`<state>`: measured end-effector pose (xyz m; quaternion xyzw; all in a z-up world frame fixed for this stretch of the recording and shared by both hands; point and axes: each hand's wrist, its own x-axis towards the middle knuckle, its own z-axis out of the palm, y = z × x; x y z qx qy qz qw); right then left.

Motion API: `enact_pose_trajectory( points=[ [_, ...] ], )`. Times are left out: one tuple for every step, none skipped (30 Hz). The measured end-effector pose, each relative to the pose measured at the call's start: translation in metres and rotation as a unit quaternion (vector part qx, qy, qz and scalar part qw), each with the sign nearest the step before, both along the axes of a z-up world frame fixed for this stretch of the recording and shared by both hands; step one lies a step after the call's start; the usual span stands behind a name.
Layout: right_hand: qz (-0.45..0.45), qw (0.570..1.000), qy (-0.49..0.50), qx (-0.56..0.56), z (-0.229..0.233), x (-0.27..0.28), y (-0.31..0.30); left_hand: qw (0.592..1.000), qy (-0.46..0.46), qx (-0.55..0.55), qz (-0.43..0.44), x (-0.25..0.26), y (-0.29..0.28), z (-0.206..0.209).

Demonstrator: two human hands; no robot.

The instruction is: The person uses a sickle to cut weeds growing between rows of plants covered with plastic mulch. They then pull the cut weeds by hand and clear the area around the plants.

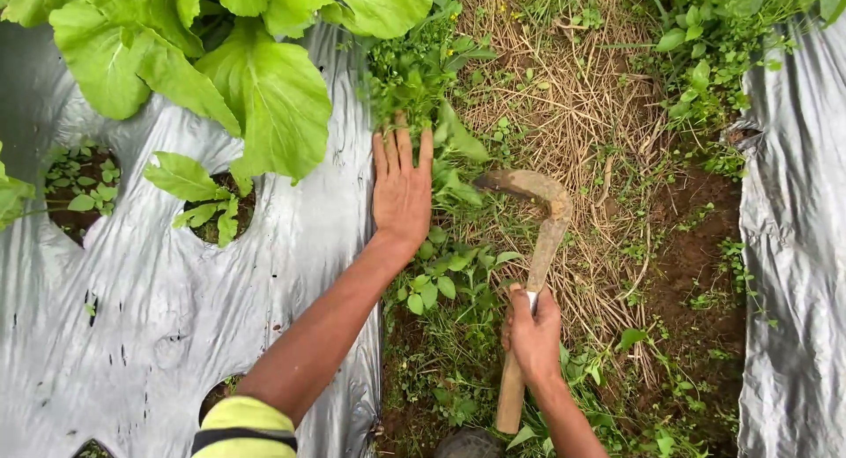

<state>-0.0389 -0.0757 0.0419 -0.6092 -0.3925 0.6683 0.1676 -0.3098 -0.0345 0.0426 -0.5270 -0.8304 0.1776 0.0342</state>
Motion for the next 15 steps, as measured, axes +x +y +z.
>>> enact_pose_trajectory(
  points=[
    [0.004, 1.0, -0.002, -0.003, -0.005, 0.005, -0.007, 1.0, -0.002, -0.003, 0.004, -0.001, 0.006, 0.004],
    [-0.018, 1.0, 0.01, 0.0, -0.01, 0.011, -0.012, 0.993, 0.02, -0.114, -0.011, -0.001, 0.016, 0.007],
    [-0.04, 0.999, 0.023, 0.004, -0.014, 0.019, -0.017, 0.974, 0.043, -0.222, -0.025, 0.001, 0.027, 0.011],
    [-0.041, 0.999, 0.021, 0.003, -0.016, 0.025, -0.02, 0.974, 0.041, -0.222, -0.027, 0.002, 0.029, 0.01],
    [-0.046, 0.999, 0.009, -0.006, -0.017, 0.032, -0.023, 0.959, 0.079, -0.264, -0.061, 0.004, 0.032, 0.01],
    [-0.051, 0.999, 0.0, -0.015, -0.018, 0.035, -0.025, 0.941, 0.121, -0.303, -0.094, 0.002, 0.036, 0.013],
    [-0.052, 0.999, 0.002, -0.014, -0.015, 0.04, -0.028, 0.941, 0.124, -0.302, -0.094, 0.002, 0.033, 0.005],
    [-0.054, 0.998, -0.007, -0.019, -0.012, 0.044, -0.029, 0.942, 0.141, -0.28, -0.118, 0.0, 0.032, -0.001],
    [-0.055, 0.998, -0.016, -0.023, -0.01, 0.048, -0.031, 0.942, 0.159, -0.258, -0.141, -0.001, 0.032, -0.007],
    [-0.057, 0.998, -0.012, -0.022, -0.006, 0.051, -0.035, 0.942, 0.164, -0.257, -0.142, 0.0, 0.027, -0.001],
    [-0.061, 0.998, -0.005, -0.018, -0.003, 0.055, -0.038, 0.948, 0.145, -0.238, -0.151, 0.001, 0.023, 0.004],
    [-0.068, 0.998, 0.004, -0.011, -0.001, 0.058, -0.038, 0.954, 0.129, -0.216, -0.161, 0.002, 0.024, 0.01],
    [-0.073, 0.997, 0.009, -0.007, -0.001, 0.059, -0.039, 0.954, 0.136, -0.212, -0.164, 0.0, 0.02, 0.0],
    [-0.082, 0.996, 0.016, -0.016, 0.0, 0.063, -0.042, 0.973, 0.058, -0.173, -0.141, 0.0, 0.014, -0.012],
    [-0.09, 0.995, 0.023, -0.025, 0.0, 0.067, -0.046, 0.984, -0.021, -0.132, -0.116, -0.001, 0.008, -0.024]
  ],
)
